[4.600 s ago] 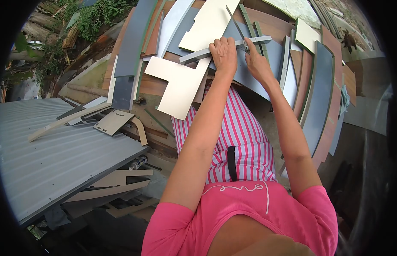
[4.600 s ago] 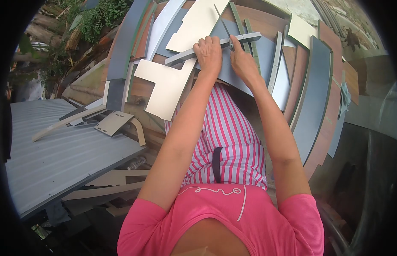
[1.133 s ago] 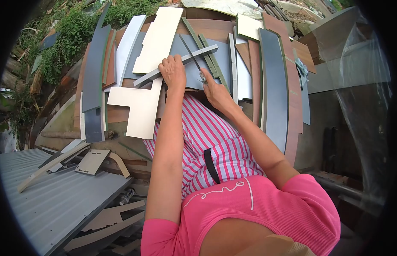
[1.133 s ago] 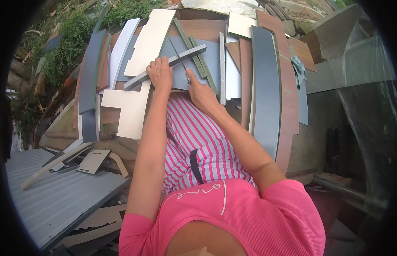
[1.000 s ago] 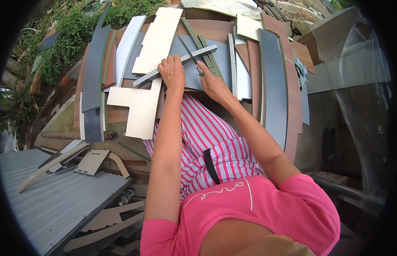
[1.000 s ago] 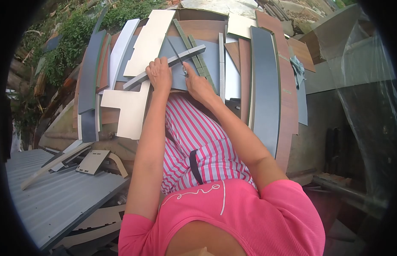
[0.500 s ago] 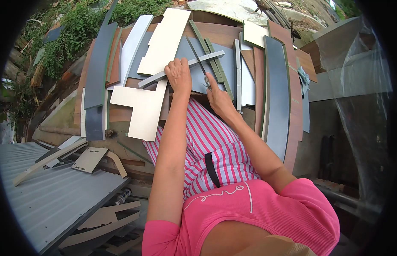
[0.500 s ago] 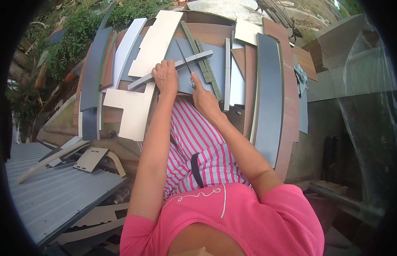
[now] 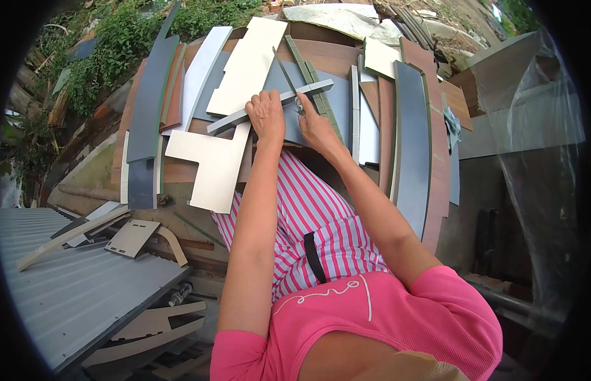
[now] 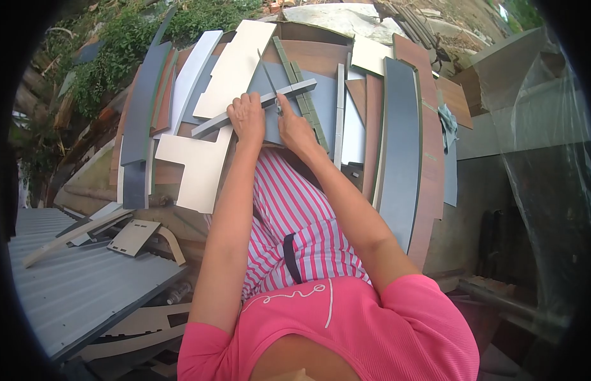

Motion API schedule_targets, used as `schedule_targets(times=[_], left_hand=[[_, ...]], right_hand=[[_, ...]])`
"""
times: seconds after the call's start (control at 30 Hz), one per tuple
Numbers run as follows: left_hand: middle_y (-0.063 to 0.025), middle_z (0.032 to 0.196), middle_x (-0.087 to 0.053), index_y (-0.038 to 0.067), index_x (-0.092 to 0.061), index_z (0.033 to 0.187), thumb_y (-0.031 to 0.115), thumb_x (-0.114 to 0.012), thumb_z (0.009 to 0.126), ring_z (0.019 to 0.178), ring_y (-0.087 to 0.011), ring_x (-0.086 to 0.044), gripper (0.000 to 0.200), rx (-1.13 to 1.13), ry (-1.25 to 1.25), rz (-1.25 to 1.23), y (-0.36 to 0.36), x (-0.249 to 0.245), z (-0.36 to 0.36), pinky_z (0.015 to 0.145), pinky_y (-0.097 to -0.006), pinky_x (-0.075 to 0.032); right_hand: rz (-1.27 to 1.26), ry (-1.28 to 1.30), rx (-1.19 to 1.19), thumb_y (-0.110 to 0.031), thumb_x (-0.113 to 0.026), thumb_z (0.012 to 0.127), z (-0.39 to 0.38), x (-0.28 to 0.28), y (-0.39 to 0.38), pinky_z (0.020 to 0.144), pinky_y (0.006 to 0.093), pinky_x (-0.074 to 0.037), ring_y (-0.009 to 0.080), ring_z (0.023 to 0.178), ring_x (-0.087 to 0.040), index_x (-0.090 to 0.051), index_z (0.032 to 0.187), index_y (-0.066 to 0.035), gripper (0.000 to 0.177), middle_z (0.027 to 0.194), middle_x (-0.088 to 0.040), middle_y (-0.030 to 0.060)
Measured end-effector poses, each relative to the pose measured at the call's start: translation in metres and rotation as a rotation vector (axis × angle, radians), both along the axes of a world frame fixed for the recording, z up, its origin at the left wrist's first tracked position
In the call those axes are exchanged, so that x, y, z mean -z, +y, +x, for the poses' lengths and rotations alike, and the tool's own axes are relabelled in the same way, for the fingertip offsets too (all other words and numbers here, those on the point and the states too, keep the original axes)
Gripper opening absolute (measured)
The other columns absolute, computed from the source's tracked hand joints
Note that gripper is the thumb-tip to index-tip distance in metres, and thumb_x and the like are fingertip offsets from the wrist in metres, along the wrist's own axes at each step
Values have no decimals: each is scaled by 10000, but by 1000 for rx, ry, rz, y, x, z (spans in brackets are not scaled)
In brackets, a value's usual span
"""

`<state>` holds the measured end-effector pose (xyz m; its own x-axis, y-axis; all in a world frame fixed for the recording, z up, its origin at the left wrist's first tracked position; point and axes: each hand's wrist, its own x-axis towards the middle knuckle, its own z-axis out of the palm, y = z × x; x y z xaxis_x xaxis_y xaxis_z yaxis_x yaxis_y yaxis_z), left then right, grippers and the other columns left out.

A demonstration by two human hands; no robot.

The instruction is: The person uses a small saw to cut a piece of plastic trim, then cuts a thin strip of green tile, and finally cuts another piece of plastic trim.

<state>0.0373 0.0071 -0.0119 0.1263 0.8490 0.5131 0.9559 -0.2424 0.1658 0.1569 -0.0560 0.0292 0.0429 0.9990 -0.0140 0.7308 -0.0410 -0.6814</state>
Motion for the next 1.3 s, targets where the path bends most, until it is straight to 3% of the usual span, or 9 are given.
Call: schedule_targets(times=[0.07,0.13,0.27,0.33,0.47,0.53,0.87,1.03,1.3], left_hand=[[-78,876,-586,101,-574,869,91,-528,843,888,-245,-553,54,-7,4,-12,0,2,0,829,-377,-389],[-81,906,-584,104,-565,898,127,-720,712,912,-266,-557,243,-4,26,-4,2,7,0,814,-405,-383],[-81,911,-584,107,-566,903,129,-719,713,919,-267,-557,245,-3,32,-5,0,5,0,819,-405,-383],[-74,865,-577,100,-567,870,81,-535,834,891,-244,-552,51,23,25,3,-3,-1,-2,818,-377,-389],[-73,867,-579,101,-568,871,89,-531,840,890,-244,-552,49,21,13,24,0,4,-3,815,-376,-389],[-80,902,-584,108,-568,897,132,-725,710,922,-267,-560,246,18,4,-26,1,6,-3,820,-405,-386],[-79,899,-577,102,-566,899,133,-734,706,919,-264,-554,258,10,-2,-14,-1,4,-3,815,-403,-387],[-78,900,-575,104,-567,902,130,-748,698,917,-263,-551,274,14,6,-21,-1,5,-3,817,-399,-385],[-80,887,-576,103,-566,888,102,-619,782,903,-255,-552,119,12,5,-21,-4,-2,-2,814,-385,-388]], right_hand=[[-6,-3,-16,-151,-480,923,3,0,-11,745,589,-434,518,777,-600,-263,1451,-131,572,792,-613,345],[-16,-4,-27,-148,-483,922,7,1,-29,742,585,-436,515,774,-602,-249,1457,-133,585,792,-614,343],[-45,-14,-53,-141,-483,924,11,-4,-58,723,569,-443,501,737,-606,-187,1474,-129,625,748,-612,326],[-102,13,-45,-134,-476,925,10,-10,-59,723,569,-441,500,736,-607,-198,1471,-125,613,743,-612,324],[-24,21,-65,-138,-472,928,14,-1,-38,725,570,-440,504,743,-605,-224,1463,-127,590,757,-612,333],[17,21,-65,-149,-469,931,12,6,-12,740,571,-441,509,757,-604,-252,1457,-131,569,776,-613,340],[31,-54,-74,-139,-473,936,13,1,-37,723,568,-450,508,754,-608,-240,1467,-136,579,780,-620,331],[-209,-39,-58,-131,-457,959,17,-26,-79,721,567,-424,509,790,-601,-200,1483,-176,586,843,-616,340],[3,-5,-79,-163,-466,944,6,7,8,763,574,-417,525,831,-585,-251,1458,-148,557,863,-612,355]])
